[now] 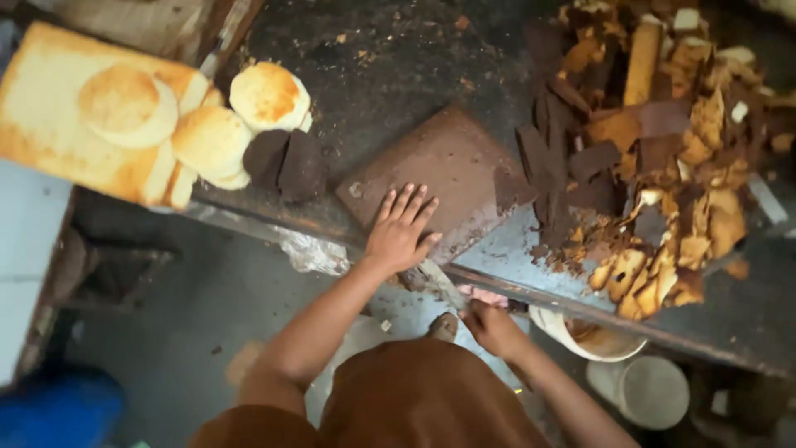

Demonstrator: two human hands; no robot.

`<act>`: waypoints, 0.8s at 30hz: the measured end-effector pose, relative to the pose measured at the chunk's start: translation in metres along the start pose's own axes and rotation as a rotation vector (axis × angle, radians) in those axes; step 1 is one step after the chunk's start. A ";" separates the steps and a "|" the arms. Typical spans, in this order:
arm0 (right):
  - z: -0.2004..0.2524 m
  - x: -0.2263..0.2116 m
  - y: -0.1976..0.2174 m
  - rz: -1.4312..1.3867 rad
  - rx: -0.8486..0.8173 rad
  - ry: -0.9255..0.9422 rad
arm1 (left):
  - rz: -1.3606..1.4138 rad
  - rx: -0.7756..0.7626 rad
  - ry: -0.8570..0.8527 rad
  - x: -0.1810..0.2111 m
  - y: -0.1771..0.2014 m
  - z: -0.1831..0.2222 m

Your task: The person trims the edges of a large chocolate cake with a knife and then cuts it into rectangular blocks. They continue by slicing the blocks into smaller squares and triangular pieces.

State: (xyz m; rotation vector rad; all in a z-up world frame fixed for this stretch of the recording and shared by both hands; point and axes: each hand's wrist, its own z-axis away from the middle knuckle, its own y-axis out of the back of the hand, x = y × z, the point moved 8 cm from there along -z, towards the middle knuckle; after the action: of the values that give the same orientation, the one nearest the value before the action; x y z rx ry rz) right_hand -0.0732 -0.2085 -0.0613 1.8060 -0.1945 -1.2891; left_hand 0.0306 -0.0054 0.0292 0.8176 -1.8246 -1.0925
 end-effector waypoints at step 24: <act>0.015 0.054 -0.007 -0.554 -0.302 -0.679 | 1.885 0.804 1.261 -0.061 -0.124 0.177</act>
State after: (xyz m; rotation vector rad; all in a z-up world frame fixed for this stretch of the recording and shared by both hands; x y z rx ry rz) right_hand -0.0641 -0.2439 -0.1050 1.1407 0.1448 -2.1697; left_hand -0.0870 0.0593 -0.1515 -0.1568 -0.9514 1.1819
